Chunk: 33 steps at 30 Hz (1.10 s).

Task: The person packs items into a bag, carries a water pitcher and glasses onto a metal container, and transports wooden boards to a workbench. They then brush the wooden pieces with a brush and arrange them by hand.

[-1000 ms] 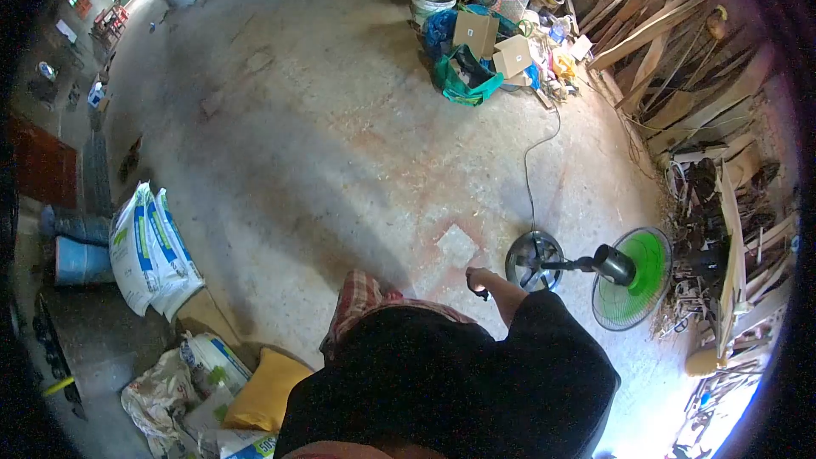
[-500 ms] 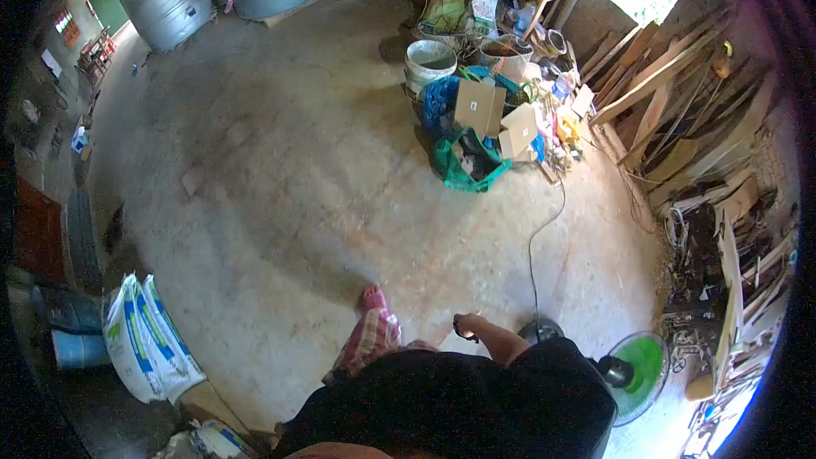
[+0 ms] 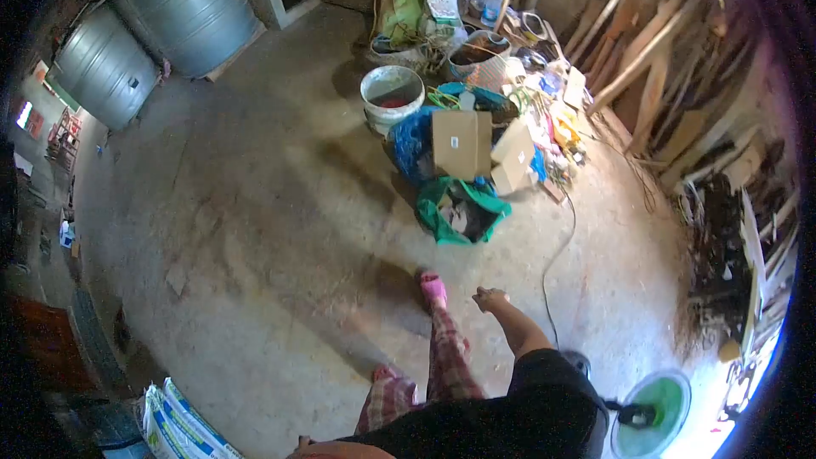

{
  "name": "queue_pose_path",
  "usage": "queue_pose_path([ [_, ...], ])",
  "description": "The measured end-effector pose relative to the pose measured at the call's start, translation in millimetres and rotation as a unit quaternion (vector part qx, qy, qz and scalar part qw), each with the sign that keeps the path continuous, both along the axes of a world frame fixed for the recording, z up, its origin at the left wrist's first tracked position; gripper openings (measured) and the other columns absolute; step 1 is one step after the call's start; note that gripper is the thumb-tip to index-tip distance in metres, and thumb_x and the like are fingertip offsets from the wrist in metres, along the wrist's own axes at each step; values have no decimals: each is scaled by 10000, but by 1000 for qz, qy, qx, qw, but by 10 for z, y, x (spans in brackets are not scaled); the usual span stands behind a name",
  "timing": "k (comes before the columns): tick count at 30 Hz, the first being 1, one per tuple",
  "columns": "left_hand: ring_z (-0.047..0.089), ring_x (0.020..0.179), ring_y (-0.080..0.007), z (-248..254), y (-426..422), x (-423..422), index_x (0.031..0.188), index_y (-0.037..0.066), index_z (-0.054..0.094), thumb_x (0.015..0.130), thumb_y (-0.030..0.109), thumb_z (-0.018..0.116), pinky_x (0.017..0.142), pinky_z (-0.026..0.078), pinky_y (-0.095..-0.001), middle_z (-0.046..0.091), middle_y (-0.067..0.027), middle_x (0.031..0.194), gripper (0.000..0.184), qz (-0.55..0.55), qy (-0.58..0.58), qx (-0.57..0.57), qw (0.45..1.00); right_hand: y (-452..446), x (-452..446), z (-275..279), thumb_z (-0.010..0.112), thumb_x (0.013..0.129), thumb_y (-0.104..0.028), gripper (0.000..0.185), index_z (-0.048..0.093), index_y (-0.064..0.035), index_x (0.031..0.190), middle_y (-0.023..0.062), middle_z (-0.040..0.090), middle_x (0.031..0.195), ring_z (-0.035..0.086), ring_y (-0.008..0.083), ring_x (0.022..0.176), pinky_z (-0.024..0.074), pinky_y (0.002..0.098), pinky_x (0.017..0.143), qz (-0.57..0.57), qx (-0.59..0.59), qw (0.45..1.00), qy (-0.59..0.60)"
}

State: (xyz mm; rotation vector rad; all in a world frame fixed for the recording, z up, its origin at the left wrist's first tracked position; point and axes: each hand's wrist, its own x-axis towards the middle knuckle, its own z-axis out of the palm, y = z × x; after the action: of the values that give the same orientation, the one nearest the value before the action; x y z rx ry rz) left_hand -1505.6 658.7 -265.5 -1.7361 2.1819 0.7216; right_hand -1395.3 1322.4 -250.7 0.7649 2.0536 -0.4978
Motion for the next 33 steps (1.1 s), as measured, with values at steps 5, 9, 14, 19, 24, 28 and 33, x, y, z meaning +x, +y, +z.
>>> queue_pose_path([
  [5,567,716,-241,-113,1670,-383,1053,26,419,650,223,730,594,485,-365,542,-130,892,545,-75,0,64,995,1698,-918,-1045,463,865,-472,461,444,-232,1257,264,553,1017,561,408,936,454,519,771,-172,125,966,151],
  [9,569,773,-247,-208,2649,-621,1146,16,375,640,192,737,638,488,-360,539,-149,965,647,-153,-47,80,984,2896,-1778,-1267,488,861,-450,350,520,-203,1108,205,534,1055,517,393,1019,436,525,795,-175,218,922,268],
  [14,572,844,-255,-179,3320,-824,1262,3,320,628,154,747,694,491,-354,536,-173,1057,779,-249,-119,77,958,3647,-2526,-2034,488,861,-465,334,534,-229,1094,157,536,1010,516,352,985,432,504,759,-146,259,911,285],
  [19,571,905,-253,-342,3713,-1270,1368,-2,253,620,127,759,737,492,-347,534,-182,1128,912,-329,-131,146,924,3200,-2377,-3037,474,873,-465,303,534,-258,1085,131,536,985,524,329,961,453,456,709,-95,187,940,268],
  [24,544,957,-193,-1415,5090,-2012,1334,1,274,698,95,738,839,453,-308,540,-120,1079,793,-409,-3,348,843,2511,-1629,-3445,473,874,-464,351,502,-282,1172,125,532,1036,525,321,986,466,475,741,-141,105,966,189],
  [28,486,1074,-255,-1902,6798,-2222,1309,18,346,669,233,775,920,393,-363,472,-154,1181,800,-634,74,355,683,2579,-1507,-3628,459,893,-442,412,495,-210,1231,153,547,1103,515,351,1031,438,500,835,-282,31,936,210],
  [33,462,1067,-390,-2449,8336,-1812,1356,115,288,635,293,759,912,394,-455,437,-244,1144,880,-720,97,341,596,2623,-1488,-3827,381,937,-347,449,426,-76,1292,236,563,1135,530,405,1057,424,431,892,-418,-13,831,368],
])
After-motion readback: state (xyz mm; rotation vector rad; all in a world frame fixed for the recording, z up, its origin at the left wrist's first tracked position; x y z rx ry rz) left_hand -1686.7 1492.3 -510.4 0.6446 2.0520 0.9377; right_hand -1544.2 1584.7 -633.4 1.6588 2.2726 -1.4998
